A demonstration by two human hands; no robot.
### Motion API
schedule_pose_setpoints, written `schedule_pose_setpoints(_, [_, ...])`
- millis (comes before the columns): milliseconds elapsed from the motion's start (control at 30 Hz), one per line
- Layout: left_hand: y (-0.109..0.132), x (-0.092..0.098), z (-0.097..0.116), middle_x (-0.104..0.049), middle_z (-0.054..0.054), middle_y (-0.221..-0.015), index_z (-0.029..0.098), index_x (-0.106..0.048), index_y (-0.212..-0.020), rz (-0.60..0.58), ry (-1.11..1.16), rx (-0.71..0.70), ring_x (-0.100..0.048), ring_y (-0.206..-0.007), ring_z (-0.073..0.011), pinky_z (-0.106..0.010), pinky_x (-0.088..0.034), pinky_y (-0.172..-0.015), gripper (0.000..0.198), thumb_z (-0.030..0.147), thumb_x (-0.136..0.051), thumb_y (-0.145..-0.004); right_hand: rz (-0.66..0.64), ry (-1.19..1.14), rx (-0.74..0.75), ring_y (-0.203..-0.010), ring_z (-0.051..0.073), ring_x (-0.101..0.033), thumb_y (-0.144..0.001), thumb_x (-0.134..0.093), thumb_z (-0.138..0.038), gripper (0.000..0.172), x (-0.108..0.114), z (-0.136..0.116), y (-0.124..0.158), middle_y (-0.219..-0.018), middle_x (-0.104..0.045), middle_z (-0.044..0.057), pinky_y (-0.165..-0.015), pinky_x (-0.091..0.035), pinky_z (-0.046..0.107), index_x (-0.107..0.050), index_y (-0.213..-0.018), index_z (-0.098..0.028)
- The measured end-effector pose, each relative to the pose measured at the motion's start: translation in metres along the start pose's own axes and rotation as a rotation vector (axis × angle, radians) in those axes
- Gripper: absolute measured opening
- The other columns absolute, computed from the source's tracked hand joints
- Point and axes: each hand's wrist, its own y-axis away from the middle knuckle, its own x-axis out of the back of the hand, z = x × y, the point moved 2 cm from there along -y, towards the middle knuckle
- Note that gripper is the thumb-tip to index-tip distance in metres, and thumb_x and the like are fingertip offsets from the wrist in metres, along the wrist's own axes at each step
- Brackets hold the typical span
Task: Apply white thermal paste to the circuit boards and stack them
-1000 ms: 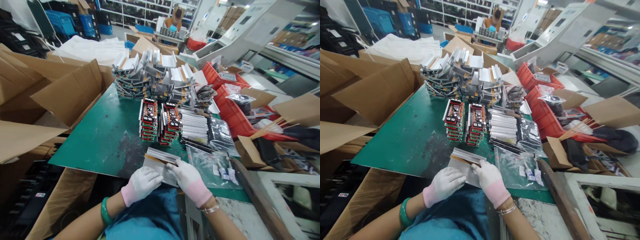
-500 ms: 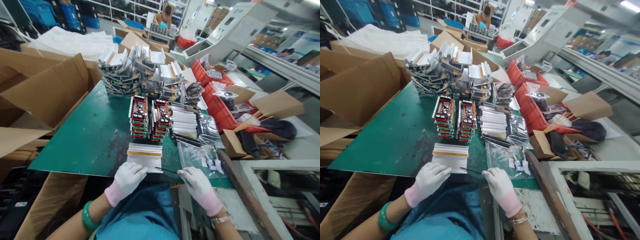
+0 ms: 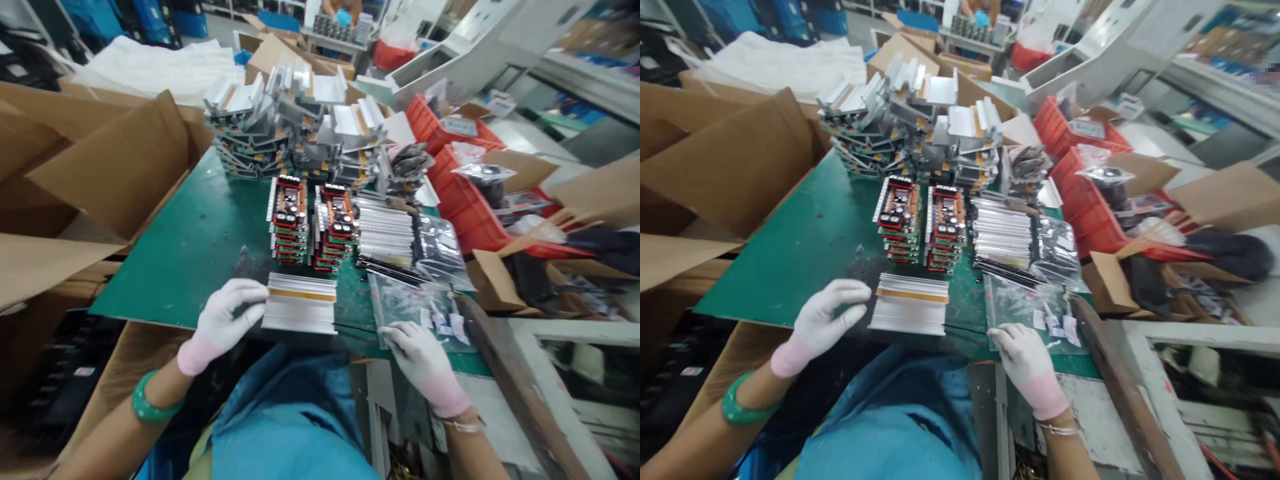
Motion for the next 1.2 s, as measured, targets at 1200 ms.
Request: schedule_pose_setpoints(1200, [0.012,-0.061,0.032,-0.074,-0.004,-0.098,0.02,-0.066,-0.103,-0.259,-0.153,-0.364,-0.065,-0.096,-0.0201,-0.035,-0.05,-0.085,0.015,0.027,-0.055,-0.095,-0.056,-0.003,-0.048,-0.079,0.021,-0.063,-0.095,-0.047,-0.015,0.022,-0.001,0.001,-0.004,-0.09,-0.069,0.007,-0.07,-0.049,0.032,-0.068,-0.095,-0.022])
